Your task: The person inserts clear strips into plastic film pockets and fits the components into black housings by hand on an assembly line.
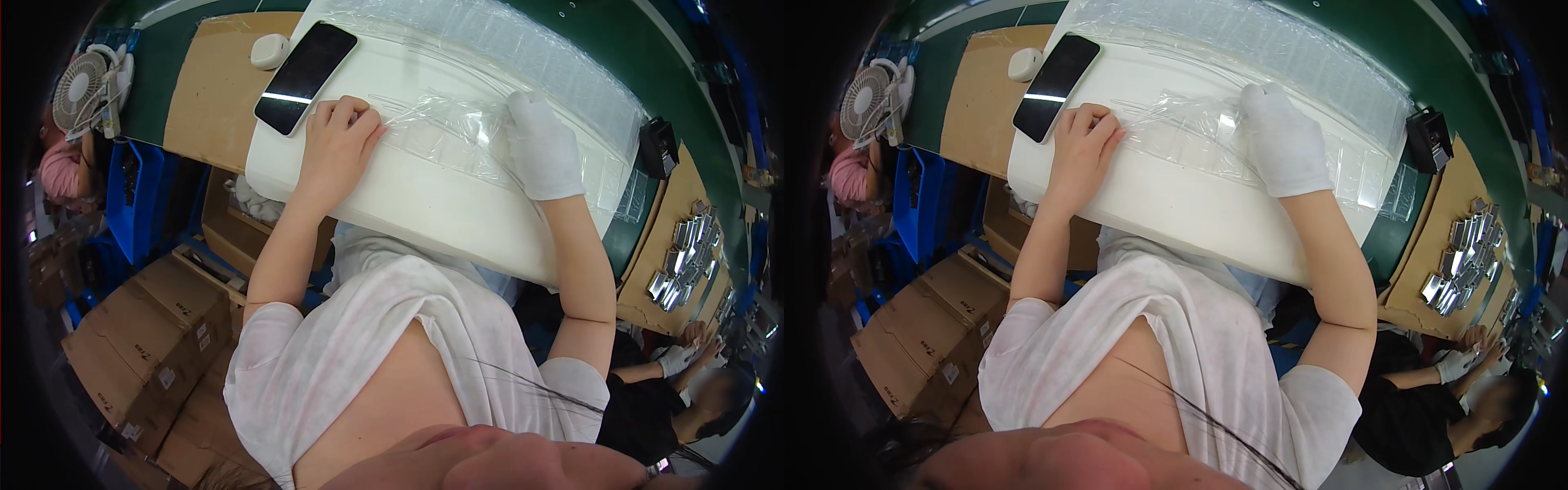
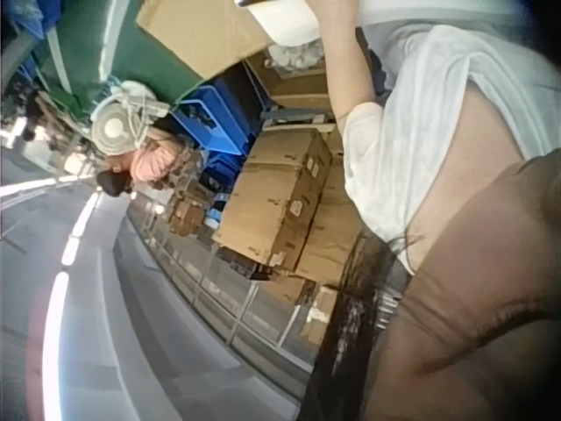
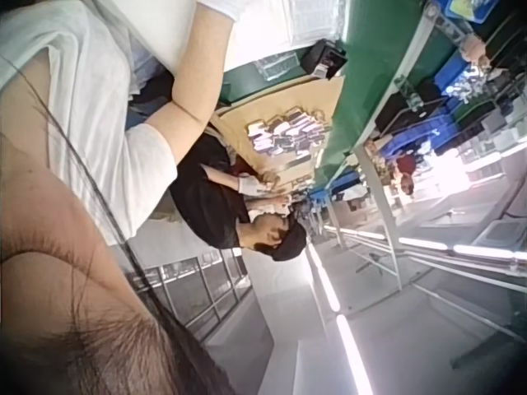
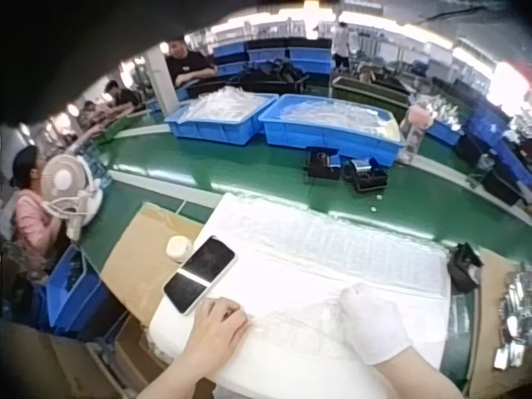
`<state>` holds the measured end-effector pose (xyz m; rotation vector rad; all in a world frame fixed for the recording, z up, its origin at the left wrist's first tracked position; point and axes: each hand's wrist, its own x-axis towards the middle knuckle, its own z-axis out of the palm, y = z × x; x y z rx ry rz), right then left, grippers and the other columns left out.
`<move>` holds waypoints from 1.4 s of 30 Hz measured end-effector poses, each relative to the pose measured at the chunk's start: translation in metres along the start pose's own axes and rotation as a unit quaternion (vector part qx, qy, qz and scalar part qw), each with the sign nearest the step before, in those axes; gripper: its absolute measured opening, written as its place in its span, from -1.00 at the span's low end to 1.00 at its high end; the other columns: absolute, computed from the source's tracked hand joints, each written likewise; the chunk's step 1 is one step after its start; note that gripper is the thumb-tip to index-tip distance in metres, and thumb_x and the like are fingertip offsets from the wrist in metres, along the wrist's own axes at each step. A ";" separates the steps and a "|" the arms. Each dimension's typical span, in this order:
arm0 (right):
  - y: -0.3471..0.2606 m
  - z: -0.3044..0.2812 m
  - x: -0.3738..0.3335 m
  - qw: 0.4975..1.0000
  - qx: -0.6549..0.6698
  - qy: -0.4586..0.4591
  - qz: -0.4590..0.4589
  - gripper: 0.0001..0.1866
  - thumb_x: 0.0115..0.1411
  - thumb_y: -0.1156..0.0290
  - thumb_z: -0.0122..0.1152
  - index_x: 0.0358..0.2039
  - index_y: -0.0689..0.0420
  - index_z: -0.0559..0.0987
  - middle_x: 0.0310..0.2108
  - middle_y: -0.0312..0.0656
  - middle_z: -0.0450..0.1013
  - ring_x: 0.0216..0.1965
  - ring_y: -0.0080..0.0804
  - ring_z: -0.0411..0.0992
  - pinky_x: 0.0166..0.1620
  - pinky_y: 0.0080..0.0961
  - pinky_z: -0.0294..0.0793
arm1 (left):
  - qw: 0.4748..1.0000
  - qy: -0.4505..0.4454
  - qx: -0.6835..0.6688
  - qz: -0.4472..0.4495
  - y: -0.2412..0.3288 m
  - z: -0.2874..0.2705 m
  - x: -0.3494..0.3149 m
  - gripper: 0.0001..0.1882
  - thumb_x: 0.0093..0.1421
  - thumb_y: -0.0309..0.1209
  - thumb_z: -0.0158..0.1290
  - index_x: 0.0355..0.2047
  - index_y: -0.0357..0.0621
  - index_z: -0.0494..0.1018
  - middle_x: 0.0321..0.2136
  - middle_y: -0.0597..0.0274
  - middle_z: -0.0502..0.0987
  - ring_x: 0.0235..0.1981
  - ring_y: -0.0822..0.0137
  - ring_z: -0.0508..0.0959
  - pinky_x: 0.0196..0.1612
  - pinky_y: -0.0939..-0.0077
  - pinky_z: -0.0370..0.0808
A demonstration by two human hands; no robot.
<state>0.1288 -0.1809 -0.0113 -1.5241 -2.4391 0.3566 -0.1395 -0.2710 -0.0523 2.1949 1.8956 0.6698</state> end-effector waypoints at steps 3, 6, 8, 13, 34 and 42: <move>-0.005 -0.019 0.004 0.981 0.115 -0.109 0.110 -0.75 0.26 0.28 0.27 -0.26 0.22 0.54 -0.40 -0.16 0.46 -0.39 -0.22 0.46 -0.32 -0.48 0.49 | 0.997 -0.018 -0.066 -0.026 0.000 -0.004 0.001 -0.83 0.35 -0.33 0.05 -0.21 -0.13 0.57 -0.12 0.27 0.47 -0.08 0.18 0.35 0.10 0.29 0.29; 0.012 -0.047 0.004 0.967 0.203 -0.132 0.081 -0.67 0.25 0.19 0.33 -0.19 0.22 0.60 -0.43 -0.22 0.46 -0.41 -0.34 0.40 -0.29 -0.51 0.44 | 0.996 -0.024 -0.077 -0.035 0.002 -0.007 -0.002 -0.80 0.37 -0.31 0.01 -0.20 -0.13 0.57 -0.11 0.26 0.47 -0.07 0.17 0.35 0.13 0.28 0.24; 0.008 -0.068 -0.007 0.910 0.360 -0.135 0.154 -0.67 0.25 0.14 0.34 -0.18 0.17 0.66 -0.41 -0.23 0.49 -0.37 -0.38 0.42 -0.25 -0.46 0.46 | 0.995 -0.028 -0.089 -0.041 0.002 -0.008 -0.002 -0.78 0.38 -0.29 -0.03 -0.20 -0.12 0.56 -0.10 0.26 0.47 -0.07 0.17 0.34 0.16 0.26 0.19; -0.038 -0.051 -0.020 0.871 0.385 -0.300 -0.048 -0.68 0.28 0.21 0.30 -0.09 0.16 0.63 -0.36 -0.10 0.54 -0.33 -0.19 0.47 -0.19 -0.38 0.50 | 0.990 -0.109 -0.085 -0.005 0.005 -0.018 0.002 -0.76 0.40 -0.30 -0.08 -0.20 -0.09 0.56 -0.10 0.27 0.47 -0.03 0.17 0.33 0.19 0.27 0.12; -0.032 0.033 -0.005 0.889 0.451 0.046 -0.061 -0.85 0.19 0.45 0.34 -0.21 0.12 0.68 -0.20 -0.22 0.60 -0.24 -0.32 0.51 -0.09 -0.47 0.51 | 0.981 -0.086 -0.150 0.084 0.001 -0.008 0.007 -0.77 0.28 -0.53 -0.05 -0.14 -0.09 0.56 0.11 0.37 0.53 0.16 0.16 0.35 0.26 0.28 0.21; -0.007 -0.023 0.012 0.740 0.591 0.264 0.179 -0.92 0.31 0.38 0.26 -0.27 0.09 0.63 -0.30 -0.28 0.57 -0.35 -0.59 0.43 -0.28 -0.71 0.40 | 0.979 -0.126 -0.148 0.067 -0.002 -0.013 0.010 -0.73 0.26 -0.51 -0.06 -0.08 -0.12 0.54 0.17 0.34 0.50 0.19 0.11 0.34 0.28 0.28 0.23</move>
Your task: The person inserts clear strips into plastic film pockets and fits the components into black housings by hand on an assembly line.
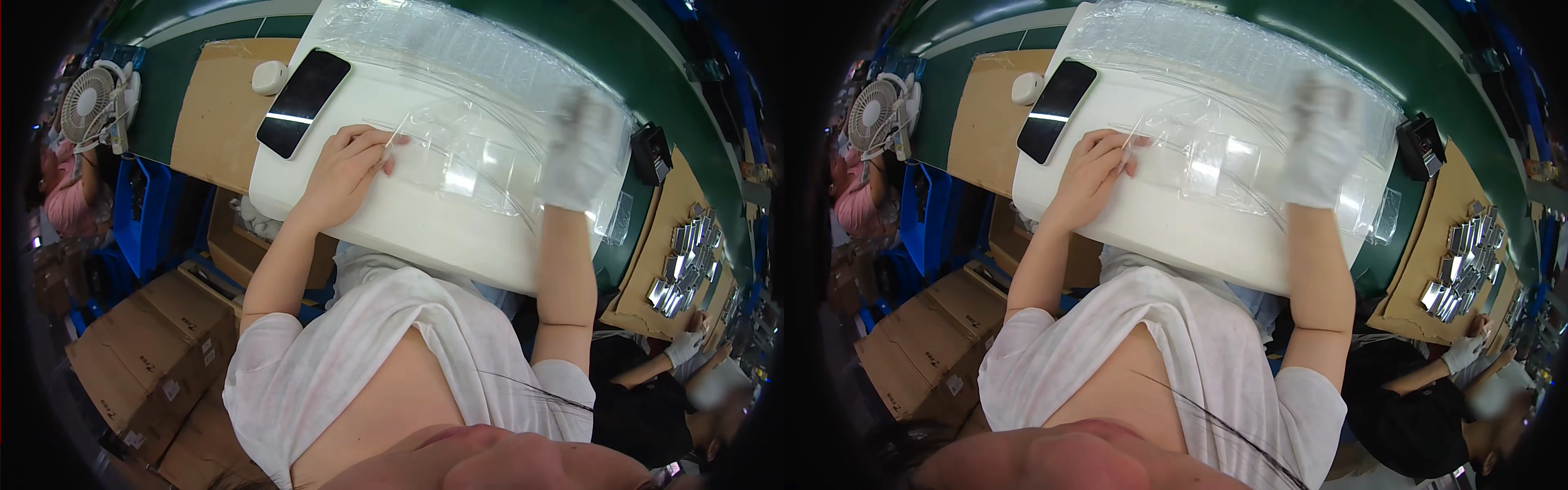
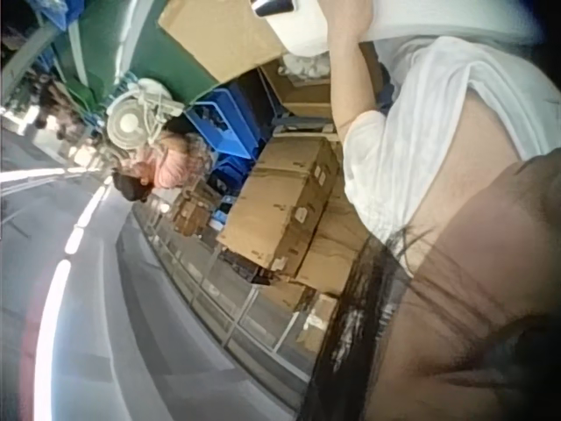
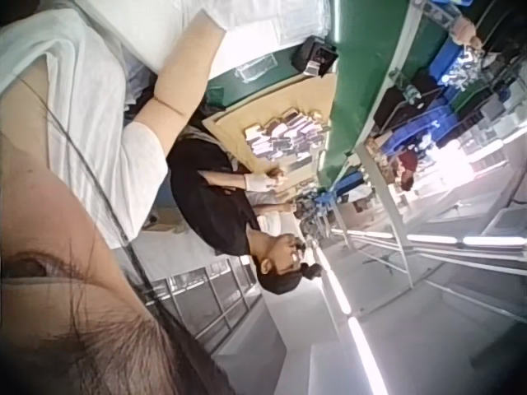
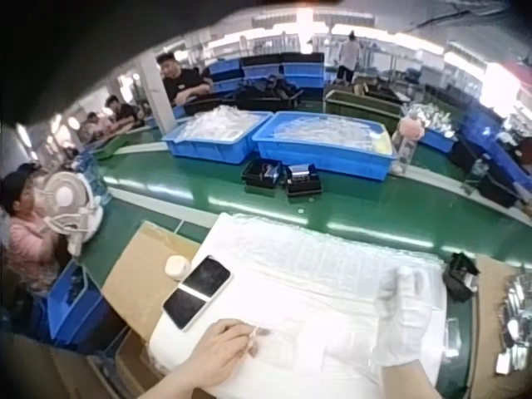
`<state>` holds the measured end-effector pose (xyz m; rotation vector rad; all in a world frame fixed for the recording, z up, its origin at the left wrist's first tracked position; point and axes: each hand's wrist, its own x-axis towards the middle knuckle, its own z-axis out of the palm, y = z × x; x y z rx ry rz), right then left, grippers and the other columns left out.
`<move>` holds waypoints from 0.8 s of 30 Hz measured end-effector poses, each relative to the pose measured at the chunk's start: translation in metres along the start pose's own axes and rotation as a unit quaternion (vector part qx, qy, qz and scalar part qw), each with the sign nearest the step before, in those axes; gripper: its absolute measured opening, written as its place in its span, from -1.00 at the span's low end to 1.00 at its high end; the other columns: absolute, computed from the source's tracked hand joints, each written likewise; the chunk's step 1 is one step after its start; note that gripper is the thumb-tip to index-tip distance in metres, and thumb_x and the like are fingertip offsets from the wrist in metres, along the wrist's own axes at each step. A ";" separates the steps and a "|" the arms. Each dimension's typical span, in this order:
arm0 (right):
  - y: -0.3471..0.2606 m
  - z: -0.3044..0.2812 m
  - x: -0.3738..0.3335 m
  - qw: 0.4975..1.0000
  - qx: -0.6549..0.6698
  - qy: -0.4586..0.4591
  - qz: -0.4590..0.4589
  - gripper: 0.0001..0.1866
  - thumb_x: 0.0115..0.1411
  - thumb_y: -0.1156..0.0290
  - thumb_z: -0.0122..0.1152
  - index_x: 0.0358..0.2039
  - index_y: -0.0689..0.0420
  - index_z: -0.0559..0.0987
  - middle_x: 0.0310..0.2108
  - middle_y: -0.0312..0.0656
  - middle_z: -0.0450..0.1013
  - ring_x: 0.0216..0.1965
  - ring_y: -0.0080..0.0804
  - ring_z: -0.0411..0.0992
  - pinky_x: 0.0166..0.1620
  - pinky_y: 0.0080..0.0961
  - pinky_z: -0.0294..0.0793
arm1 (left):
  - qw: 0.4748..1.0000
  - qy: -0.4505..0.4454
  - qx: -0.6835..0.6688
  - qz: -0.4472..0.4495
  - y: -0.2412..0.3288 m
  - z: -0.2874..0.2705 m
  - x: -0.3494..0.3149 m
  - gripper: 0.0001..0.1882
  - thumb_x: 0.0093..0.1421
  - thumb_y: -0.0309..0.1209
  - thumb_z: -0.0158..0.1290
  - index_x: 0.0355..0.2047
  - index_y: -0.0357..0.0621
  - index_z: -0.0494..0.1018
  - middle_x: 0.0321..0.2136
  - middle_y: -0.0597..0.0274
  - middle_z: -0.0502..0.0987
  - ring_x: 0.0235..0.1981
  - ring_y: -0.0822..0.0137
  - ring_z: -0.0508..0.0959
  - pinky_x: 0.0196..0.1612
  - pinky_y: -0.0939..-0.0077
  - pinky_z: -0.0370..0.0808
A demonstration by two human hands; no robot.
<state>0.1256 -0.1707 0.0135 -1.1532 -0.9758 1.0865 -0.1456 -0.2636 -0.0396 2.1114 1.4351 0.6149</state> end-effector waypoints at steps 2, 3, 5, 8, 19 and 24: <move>-0.015 -0.012 0.010 0.993 0.099 0.068 0.010 -0.94 0.31 0.41 0.22 -0.29 0.08 0.61 -0.38 -0.29 0.54 -0.43 -0.61 0.39 -0.38 -0.72 0.36 | 0.997 -0.019 -0.080 0.014 -0.012 -0.006 -0.004 -0.66 0.23 -0.48 -0.04 0.02 -0.11 0.49 0.21 0.27 0.46 0.21 0.12 0.33 0.29 0.26 0.21; -0.022 -0.020 0.003 0.993 0.104 0.036 0.044 -0.95 0.31 0.43 0.21 -0.29 0.09 0.60 -0.42 -0.29 0.52 -0.47 -0.62 0.37 -0.42 -0.72 0.33 | 0.987 -0.032 -0.153 0.030 -0.022 -0.013 -0.005 -0.59 0.21 -0.45 -0.02 0.09 -0.11 0.45 0.24 0.21 0.43 0.22 0.13 0.33 0.30 0.26 0.20; -0.015 -0.030 -0.012 0.991 -0.003 -0.047 0.125 -0.94 0.31 0.43 0.23 -0.28 0.11 0.61 -0.42 -0.30 0.52 -0.46 -0.61 0.38 -0.37 -0.69 0.40 | 0.921 -0.043 -0.385 -0.024 -0.031 -0.047 0.007 -0.47 0.23 -0.44 -0.02 0.24 -0.16 0.30 0.24 0.06 0.39 0.22 0.16 0.34 0.31 0.27 0.20; 0.020 -0.038 -0.029 0.939 0.071 -0.160 0.296 -0.97 0.28 0.48 0.28 -0.32 0.14 0.62 -0.45 -0.31 0.47 -0.46 -0.62 0.36 -0.31 -0.68 0.46 | 0.924 0.051 -0.379 -0.023 -0.040 -0.094 0.066 -0.46 0.27 -0.40 0.00 0.27 -0.14 0.27 0.18 0.01 0.43 0.18 0.14 0.39 0.25 0.32 0.28; 0.035 -0.041 -0.027 0.935 0.116 -0.176 0.284 -0.92 0.27 0.45 0.29 -0.27 0.17 0.63 -0.42 -0.30 0.51 -0.44 -0.61 0.38 -0.33 -0.69 0.37 | 0.876 0.200 0.418 -0.129 -0.170 -0.092 0.284 -0.15 0.14 0.30 0.18 0.40 0.59 0.16 0.22 -0.09 0.33 0.21 -0.19 0.38 0.37 -0.24 0.13; 0.023 -0.037 -0.020 0.939 -0.197 -0.262 0.105 -0.77 0.23 0.33 0.33 -0.20 0.20 0.66 -0.31 -0.27 0.58 -0.34 -0.52 0.49 -0.16 -0.59 0.49 | 0.868 0.111 0.478 -0.075 -0.186 -0.088 0.313 -0.34 0.22 0.26 0.13 0.32 0.57 0.33 0.17 0.03 0.43 0.13 0.01 0.48 0.26 0.07 0.33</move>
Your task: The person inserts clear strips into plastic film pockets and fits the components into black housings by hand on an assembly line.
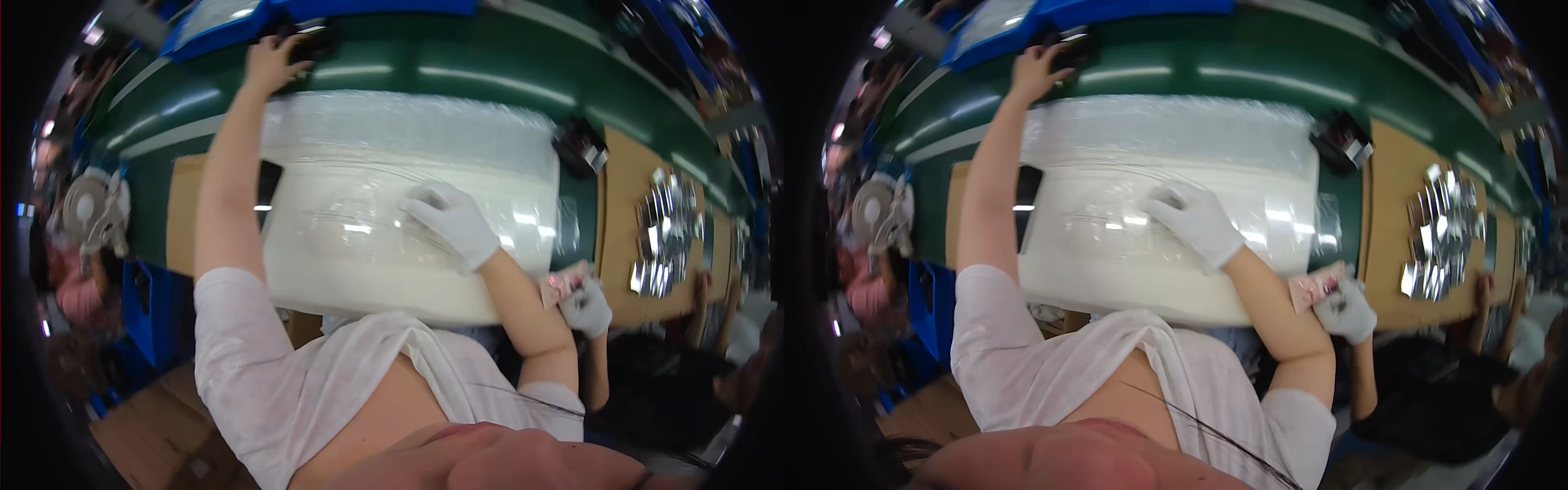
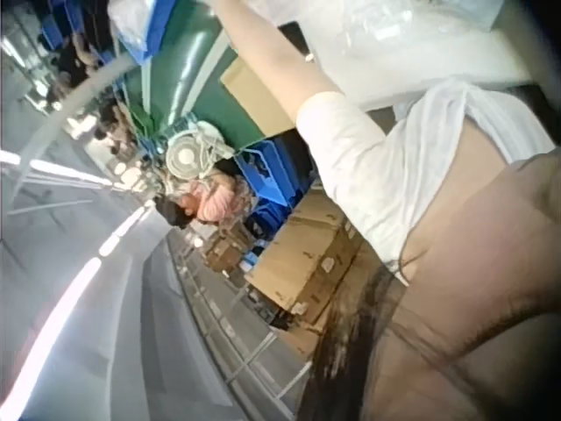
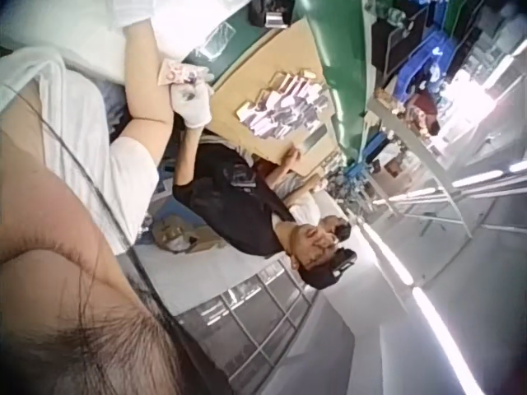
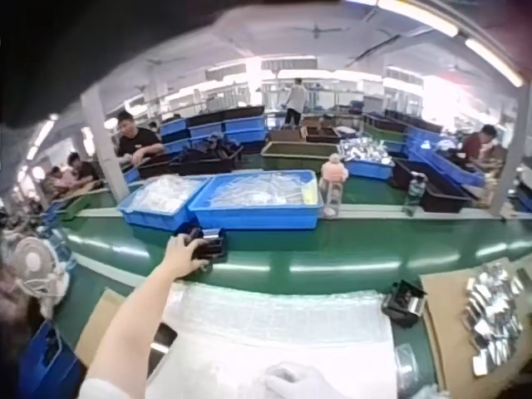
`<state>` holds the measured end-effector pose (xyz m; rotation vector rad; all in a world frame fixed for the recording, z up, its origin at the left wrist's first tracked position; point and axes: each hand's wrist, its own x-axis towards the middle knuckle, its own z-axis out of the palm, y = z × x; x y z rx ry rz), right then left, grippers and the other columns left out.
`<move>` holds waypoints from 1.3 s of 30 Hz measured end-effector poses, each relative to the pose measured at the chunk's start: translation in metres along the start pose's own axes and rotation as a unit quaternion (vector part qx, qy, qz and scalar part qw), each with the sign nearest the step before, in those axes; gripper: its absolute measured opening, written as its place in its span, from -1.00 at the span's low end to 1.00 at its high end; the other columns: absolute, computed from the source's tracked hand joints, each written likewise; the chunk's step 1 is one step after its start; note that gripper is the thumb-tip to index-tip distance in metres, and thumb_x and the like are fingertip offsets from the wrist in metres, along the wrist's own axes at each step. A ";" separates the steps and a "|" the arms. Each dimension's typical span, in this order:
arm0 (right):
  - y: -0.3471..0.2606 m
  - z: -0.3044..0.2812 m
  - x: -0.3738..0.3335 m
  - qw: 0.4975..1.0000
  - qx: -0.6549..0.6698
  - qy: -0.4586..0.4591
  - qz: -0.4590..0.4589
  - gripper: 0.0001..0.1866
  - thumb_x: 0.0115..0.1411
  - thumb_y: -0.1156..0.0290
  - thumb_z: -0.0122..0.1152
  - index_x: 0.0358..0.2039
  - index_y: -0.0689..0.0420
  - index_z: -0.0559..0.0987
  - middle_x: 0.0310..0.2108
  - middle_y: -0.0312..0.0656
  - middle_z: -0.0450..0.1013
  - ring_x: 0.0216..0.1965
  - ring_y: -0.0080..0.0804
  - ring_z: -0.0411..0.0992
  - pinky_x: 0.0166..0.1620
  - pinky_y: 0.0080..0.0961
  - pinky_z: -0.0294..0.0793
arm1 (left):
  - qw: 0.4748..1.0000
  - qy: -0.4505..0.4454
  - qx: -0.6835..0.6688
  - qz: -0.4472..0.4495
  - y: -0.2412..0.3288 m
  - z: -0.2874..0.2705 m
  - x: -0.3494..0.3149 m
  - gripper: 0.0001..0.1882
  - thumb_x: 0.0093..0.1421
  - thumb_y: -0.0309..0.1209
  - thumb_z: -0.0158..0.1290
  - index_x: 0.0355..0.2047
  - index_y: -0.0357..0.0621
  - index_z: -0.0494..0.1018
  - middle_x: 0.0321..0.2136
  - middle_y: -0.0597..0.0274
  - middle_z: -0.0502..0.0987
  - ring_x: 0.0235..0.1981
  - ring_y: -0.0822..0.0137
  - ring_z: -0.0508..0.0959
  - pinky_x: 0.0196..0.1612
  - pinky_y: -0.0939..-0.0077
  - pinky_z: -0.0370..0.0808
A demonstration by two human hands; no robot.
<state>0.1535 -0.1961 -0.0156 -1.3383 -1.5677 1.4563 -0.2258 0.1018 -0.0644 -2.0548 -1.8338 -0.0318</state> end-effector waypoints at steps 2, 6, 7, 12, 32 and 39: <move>0.000 -0.002 0.001 0.987 0.119 -0.010 0.109 -0.73 0.22 0.25 0.34 -0.21 0.19 0.66 -0.31 -0.28 0.60 -0.33 -0.47 0.49 -0.14 -0.55 0.50 | 0.997 -0.003 0.060 0.057 0.003 -0.001 0.007 -0.45 0.32 0.19 0.05 0.28 0.54 0.38 0.23 0.10 0.44 0.18 0.03 0.47 0.22 0.10 0.38; -0.016 -0.002 -0.003 0.997 0.060 -0.046 0.035 -0.70 0.20 0.12 0.29 -0.26 0.09 0.68 -0.34 -0.29 0.61 -0.34 -0.45 0.49 -0.14 -0.55 0.50 | 0.999 -0.003 -0.021 -0.026 -0.092 0.042 -0.002 -0.40 0.29 0.22 0.08 0.31 0.58 0.32 0.22 -0.15 0.35 0.24 -0.18 0.38 0.24 -0.10 0.40; -0.017 -0.006 -0.003 0.996 0.055 -0.057 0.029 -0.70 0.20 0.11 0.28 -0.26 0.09 0.69 -0.34 -0.30 0.61 -0.34 -0.45 0.49 -0.14 -0.55 0.50 | 1.000 0.017 -0.016 -0.011 -0.103 0.045 0.000 -0.40 0.28 0.24 0.08 0.31 0.63 0.31 0.21 -0.18 0.36 0.23 -0.23 0.38 0.26 -0.08 0.39; 0.011 -0.014 0.007 1.000 0.023 -0.012 0.009 -0.67 0.18 0.04 0.23 -0.28 0.04 0.68 -0.35 -0.34 0.61 -0.30 -0.43 0.51 -0.07 -0.48 0.50 | 0.994 -0.096 -0.037 0.041 -0.033 0.021 0.043 -0.42 0.26 0.14 0.16 0.28 0.52 0.37 0.10 -0.12 0.47 0.06 -0.17 0.52 0.10 -0.01 0.49; 0.004 0.005 0.002 0.991 0.120 -0.016 0.065 -0.84 0.23 0.32 0.36 -0.28 0.13 0.68 -0.40 -0.32 0.56 -0.40 -0.61 0.45 -0.27 -0.70 0.47 | 0.996 -0.056 -0.060 0.020 -0.014 -0.060 -0.058 -0.61 0.34 -0.20 0.13 0.16 0.20 0.46 -0.19 0.16 0.60 -0.09 0.11 0.55 -0.04 0.28 0.53; 0.000 0.006 0.002 0.985 0.150 -0.024 0.084 -0.84 0.24 0.32 0.36 -0.28 0.14 0.67 -0.40 -0.32 0.56 -0.40 -0.63 0.43 -0.28 -0.71 0.46 | 0.981 -0.032 -0.181 0.057 0.020 -0.119 -0.078 -0.64 0.33 -0.25 0.15 0.12 0.10 0.49 -0.21 0.17 0.60 -0.16 0.12 0.57 -0.06 0.34 0.53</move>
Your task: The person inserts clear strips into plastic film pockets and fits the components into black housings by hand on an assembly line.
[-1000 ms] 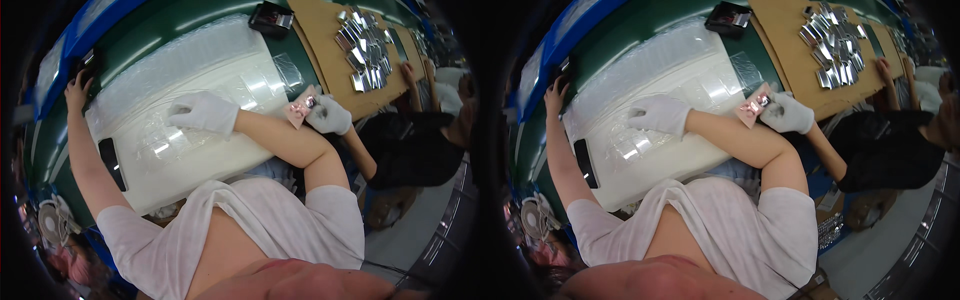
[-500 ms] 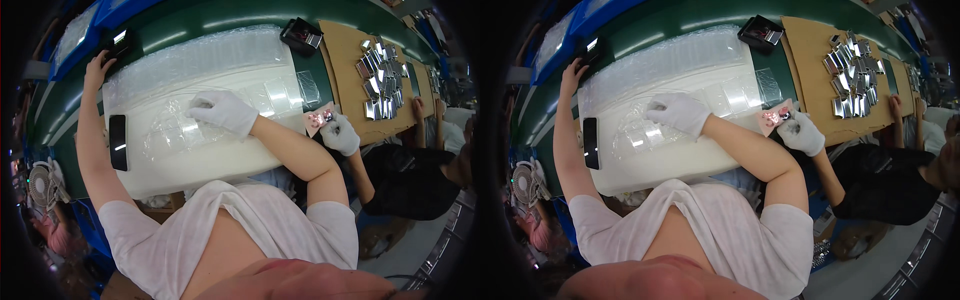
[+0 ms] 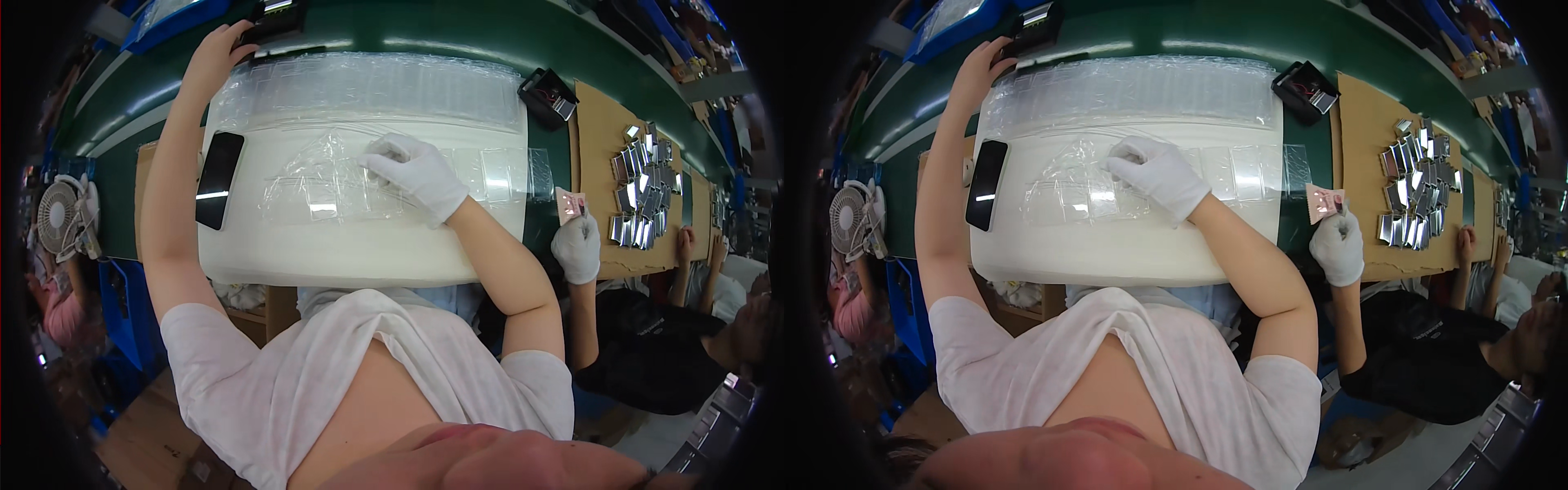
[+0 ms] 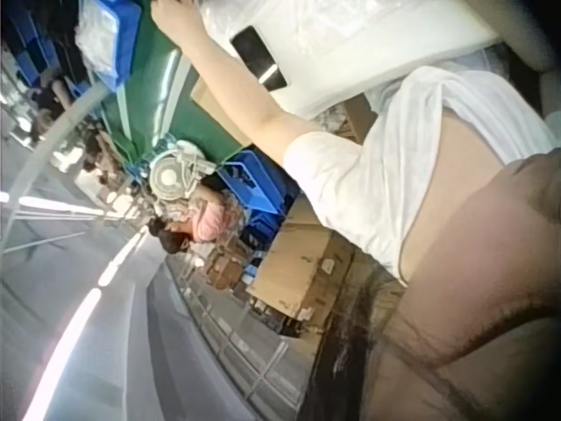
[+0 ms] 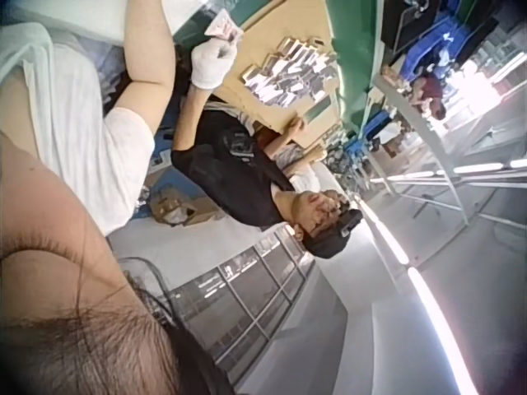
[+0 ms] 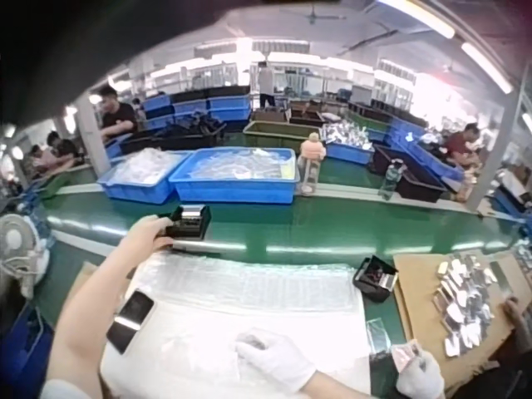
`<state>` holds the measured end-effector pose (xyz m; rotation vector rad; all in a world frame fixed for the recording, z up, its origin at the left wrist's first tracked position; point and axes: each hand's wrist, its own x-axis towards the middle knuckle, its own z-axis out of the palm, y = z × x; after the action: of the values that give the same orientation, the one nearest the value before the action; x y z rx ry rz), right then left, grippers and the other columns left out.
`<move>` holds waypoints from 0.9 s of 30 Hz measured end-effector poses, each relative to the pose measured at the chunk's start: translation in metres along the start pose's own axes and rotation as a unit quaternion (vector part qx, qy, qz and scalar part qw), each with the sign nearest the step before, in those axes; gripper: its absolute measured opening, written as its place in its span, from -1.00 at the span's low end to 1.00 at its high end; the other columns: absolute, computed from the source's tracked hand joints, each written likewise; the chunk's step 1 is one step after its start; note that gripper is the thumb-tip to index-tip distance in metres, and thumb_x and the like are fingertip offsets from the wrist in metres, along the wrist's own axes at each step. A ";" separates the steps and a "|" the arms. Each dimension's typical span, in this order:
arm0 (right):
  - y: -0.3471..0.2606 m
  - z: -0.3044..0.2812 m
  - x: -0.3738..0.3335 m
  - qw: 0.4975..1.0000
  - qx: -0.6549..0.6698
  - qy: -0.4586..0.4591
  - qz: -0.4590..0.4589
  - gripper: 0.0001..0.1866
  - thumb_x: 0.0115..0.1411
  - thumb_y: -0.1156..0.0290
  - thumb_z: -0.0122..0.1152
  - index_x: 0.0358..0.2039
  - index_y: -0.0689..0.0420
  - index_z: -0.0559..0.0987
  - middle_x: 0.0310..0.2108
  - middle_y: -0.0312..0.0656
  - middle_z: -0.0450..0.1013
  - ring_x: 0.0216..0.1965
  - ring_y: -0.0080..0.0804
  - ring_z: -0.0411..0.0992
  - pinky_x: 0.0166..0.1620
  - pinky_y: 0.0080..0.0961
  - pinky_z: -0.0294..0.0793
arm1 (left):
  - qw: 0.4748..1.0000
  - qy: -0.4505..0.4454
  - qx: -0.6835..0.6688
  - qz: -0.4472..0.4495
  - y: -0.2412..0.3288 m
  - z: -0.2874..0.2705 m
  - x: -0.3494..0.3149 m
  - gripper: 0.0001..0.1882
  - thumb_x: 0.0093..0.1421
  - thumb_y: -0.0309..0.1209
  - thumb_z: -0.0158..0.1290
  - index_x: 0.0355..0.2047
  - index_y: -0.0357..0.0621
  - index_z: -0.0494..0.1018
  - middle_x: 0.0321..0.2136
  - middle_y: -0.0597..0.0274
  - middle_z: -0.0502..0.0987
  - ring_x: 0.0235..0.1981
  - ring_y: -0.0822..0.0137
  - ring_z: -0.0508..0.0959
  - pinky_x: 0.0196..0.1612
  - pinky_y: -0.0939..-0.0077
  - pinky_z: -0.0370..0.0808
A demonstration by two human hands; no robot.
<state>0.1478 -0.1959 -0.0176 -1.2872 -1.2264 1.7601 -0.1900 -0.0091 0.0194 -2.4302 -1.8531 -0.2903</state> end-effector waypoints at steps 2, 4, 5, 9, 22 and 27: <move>0.001 -0.003 0.001 1.000 0.005 0.010 -0.003 -0.85 0.25 0.32 0.36 -0.28 0.13 0.67 -0.39 -0.31 0.56 -0.41 -0.63 0.43 -0.29 -0.71 0.45 | 0.999 0.000 -0.046 0.024 0.046 -0.027 -0.012 -0.64 0.31 -0.27 0.16 0.10 0.06 0.49 -0.20 0.17 0.59 -0.18 0.12 0.57 -0.07 0.35 0.53; 0.001 -0.002 -0.001 1.000 0.006 0.007 -0.006 -0.85 0.25 0.32 0.36 -0.29 0.13 0.67 -0.39 -0.31 0.56 -0.41 -0.64 0.43 -0.30 -0.71 0.45 | 0.995 0.008 -0.069 0.071 0.072 -0.038 -0.033 -0.65 0.28 -0.31 0.19 0.07 0.02 0.51 -0.20 0.18 0.57 -0.20 0.13 0.57 -0.09 0.35 0.52; 0.001 -0.002 -0.003 1.000 0.018 0.003 -0.006 -0.85 0.25 0.33 0.36 -0.29 0.13 0.66 -0.39 -0.30 0.56 -0.41 -0.63 0.43 -0.31 -0.71 0.45 | 0.991 0.014 -0.072 0.112 0.082 -0.037 -0.042 -0.66 0.26 -0.33 0.21 0.05 0.01 0.52 -0.20 0.19 0.56 -0.21 0.14 0.56 -0.10 0.34 0.51; -0.002 -0.002 -0.009 0.999 0.044 -0.018 -0.010 -0.86 0.25 0.35 0.36 -0.29 0.15 0.65 -0.38 -0.27 0.57 -0.41 -0.62 0.43 -0.33 -0.71 0.44 | 0.981 -0.042 -0.069 0.174 0.106 -0.032 -0.076 -0.61 0.23 -0.36 0.22 0.08 0.05 0.50 -0.20 0.20 0.54 -0.20 0.16 0.55 -0.06 0.31 0.49; -0.019 0.006 -0.024 0.985 0.142 0.042 -0.093 -0.83 0.19 0.35 0.44 -0.42 0.14 0.64 -0.36 -0.29 0.60 -0.49 -0.65 0.41 -0.40 -0.76 0.37 | 0.955 0.181 -0.212 0.097 0.076 0.005 -0.105 -0.67 0.34 -0.48 0.06 0.11 -0.07 0.39 -0.18 0.24 0.55 -0.23 0.27 0.50 -0.02 0.40 0.43; -0.042 0.006 -0.030 0.977 0.081 0.103 -0.167 -0.83 0.18 0.38 0.46 -0.44 0.14 0.63 -0.40 -0.32 0.58 -0.50 -0.65 0.40 -0.40 -0.78 0.35 | 0.892 0.223 -0.393 0.029 0.081 -0.012 -0.112 -0.72 0.38 -0.56 -0.11 0.07 -0.06 0.39 -0.24 0.26 0.57 -0.30 0.37 0.49 -0.13 0.48 0.44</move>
<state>0.1505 -0.2082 0.0328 -1.0672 -1.0859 1.4170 -0.1423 -0.1393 0.0139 -2.4772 -1.6253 -1.7186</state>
